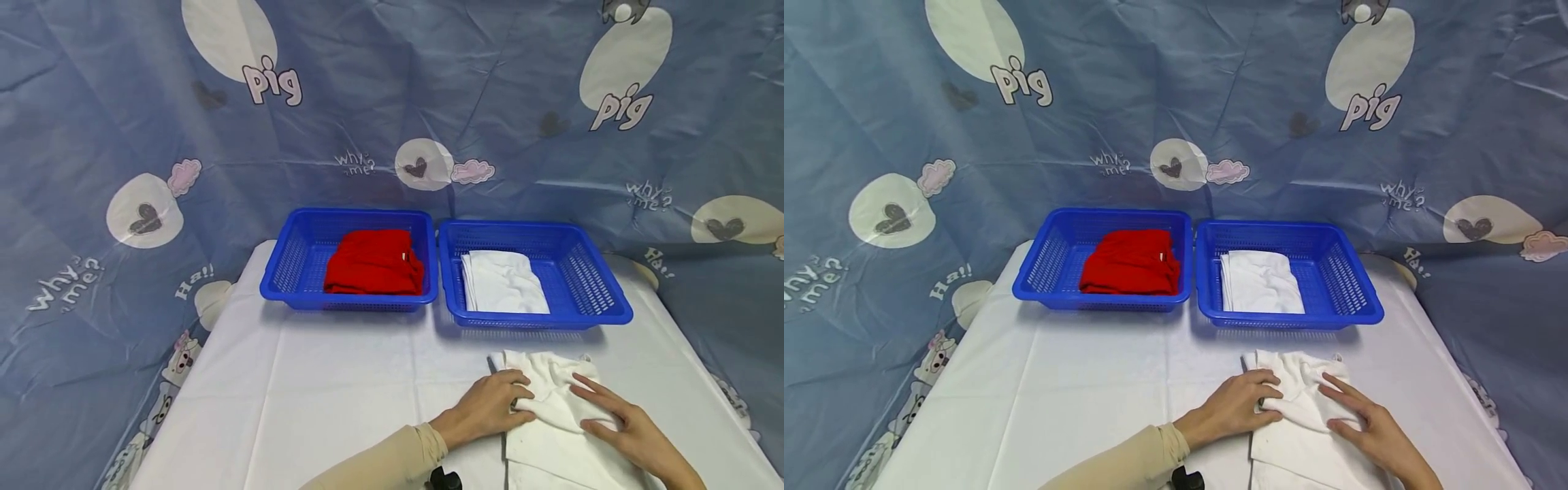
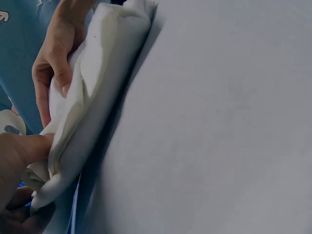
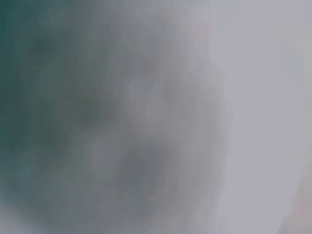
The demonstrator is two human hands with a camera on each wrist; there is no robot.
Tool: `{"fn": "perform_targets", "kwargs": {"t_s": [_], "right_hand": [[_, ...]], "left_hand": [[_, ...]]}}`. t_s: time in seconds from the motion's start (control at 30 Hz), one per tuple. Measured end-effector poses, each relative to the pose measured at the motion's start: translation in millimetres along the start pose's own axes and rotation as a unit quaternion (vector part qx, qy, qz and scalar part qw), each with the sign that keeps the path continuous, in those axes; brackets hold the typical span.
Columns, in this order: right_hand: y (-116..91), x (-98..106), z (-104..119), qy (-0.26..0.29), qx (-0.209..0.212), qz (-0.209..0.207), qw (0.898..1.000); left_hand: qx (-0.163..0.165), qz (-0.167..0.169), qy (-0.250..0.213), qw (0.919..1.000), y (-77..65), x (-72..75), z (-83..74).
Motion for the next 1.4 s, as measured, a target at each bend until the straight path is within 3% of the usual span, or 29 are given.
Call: {"fn": "perform_targets", "kwargs": {"t_s": [0.17,0.33,0.7,0.83,1.07,1.2,1.4], "right_hand": [[2,10,8,-0.007,-0.012,-0.013,1.0],[7,24,24,-0.001,-0.009,-0.031,0.999],[39,56,61,-0.027,0.088,-0.069,0.993],[61,69,68,-0.035,0.102,-0.08,0.991],[108,82,67,-0.005,0.126,-0.086,0.988],[134,90,65,-0.006,0.119,-0.092,0.989],[168,91,60,-0.021,0.108,-0.081,0.991]], "left_hand": [[-0.013,-0.023,0.02,0.9994,4.6,11.9,-0.4],[-0.019,-0.04,0.032,0.9985,9.6,36.0,-2.5],[-0.056,-0.095,0.026,0.9936,21.0,101.9,2.1],[-0.055,-0.111,0.023,0.9921,33.2,121.0,14.7],[-0.043,-0.141,0.023,0.9888,56.1,143.2,45.6],[-0.032,-0.147,0.036,0.9879,72.8,148.6,67.1],[0.0,-0.123,0.05,0.9912,89.9,145.9,97.6]]}}
Point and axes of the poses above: each hand's wrist, its own y-axis towards the middle knuckle, its own x-axis out of the back of the hand, z = x × y, the point moved 5 cm from there along y, towards the middle knuckle, and after that the axes turned 2 degrees about z, right-handed, at the moved point
